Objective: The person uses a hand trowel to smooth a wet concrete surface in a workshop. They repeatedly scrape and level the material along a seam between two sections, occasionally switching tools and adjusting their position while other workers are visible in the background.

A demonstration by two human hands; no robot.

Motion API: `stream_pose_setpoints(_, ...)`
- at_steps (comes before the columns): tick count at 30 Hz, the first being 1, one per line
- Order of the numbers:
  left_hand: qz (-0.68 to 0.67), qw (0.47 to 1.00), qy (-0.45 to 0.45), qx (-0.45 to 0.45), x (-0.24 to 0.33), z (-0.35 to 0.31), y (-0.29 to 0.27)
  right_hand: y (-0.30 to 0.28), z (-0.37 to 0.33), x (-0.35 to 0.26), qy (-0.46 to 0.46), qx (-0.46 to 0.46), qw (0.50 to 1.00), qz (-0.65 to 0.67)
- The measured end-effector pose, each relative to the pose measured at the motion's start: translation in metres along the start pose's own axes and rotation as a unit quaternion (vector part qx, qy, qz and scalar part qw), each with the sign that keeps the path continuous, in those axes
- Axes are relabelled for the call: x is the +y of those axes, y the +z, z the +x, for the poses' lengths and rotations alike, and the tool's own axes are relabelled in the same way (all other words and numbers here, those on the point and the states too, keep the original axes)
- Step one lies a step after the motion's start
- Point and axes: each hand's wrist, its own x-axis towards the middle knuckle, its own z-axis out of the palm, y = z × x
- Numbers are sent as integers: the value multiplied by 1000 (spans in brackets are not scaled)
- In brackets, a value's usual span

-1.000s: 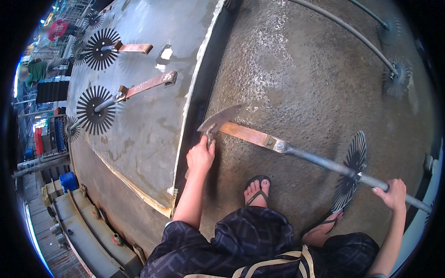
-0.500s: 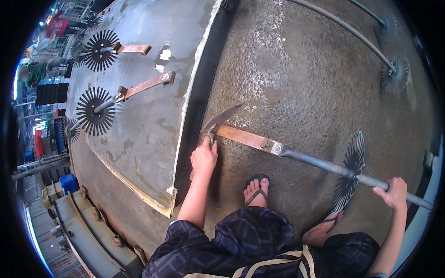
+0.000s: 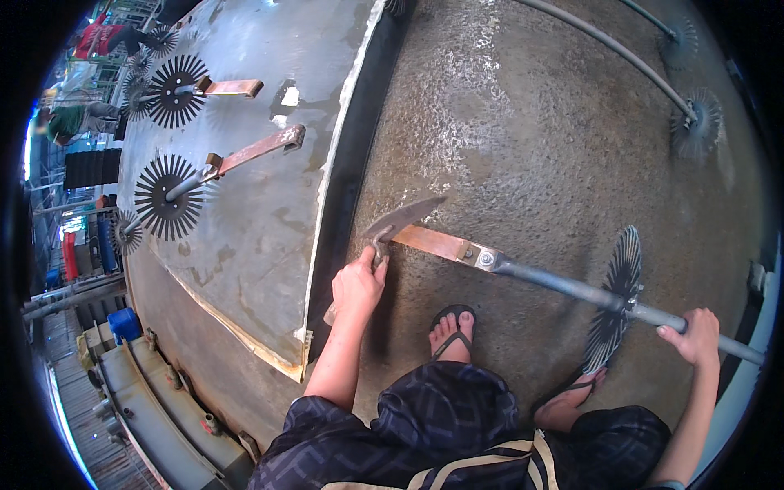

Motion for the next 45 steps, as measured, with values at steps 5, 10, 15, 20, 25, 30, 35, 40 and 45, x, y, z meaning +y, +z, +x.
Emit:
stream_pose_setpoints(5,-168,976,-108,90,-11,22,40,-9,1,-8,-11,18,1000,-2)
stream_pose_setpoints(10,-220,963,-114,109,3,20,52,-5,-5,-5,-6,33,999,4)
stream_pose_setpoints(15,-188,971,-98,110,7,13,56,-7,-4,-5,4,-6,1000,6)
stream_pose_setpoints(20,-201,964,-109,139,-3,23,57,-8,-4,-8,12,2,1000,14)
stream_pose_setpoints(25,-204,963,-86,152,-6,23,67,-4,-3,-4,13,-16,1000,4)
stream_pose_setpoints(30,-175,972,-62,145,-2,18,70,-13,-1,-12,37,-65,997,20)
stream_pose_setpoints(35,-186,968,-93,143,-3,17,72,-9,-5,-10,15,-26,999,28)
stream_pose_setpoints(40,-231,955,-92,163,-6,28,71,-5,-5,-6,15,-21,999,32)
stream_pose_setpoints(45,-203,962,-76,168,-6,22,73,-14,-6,-14,24,-34,998,46)
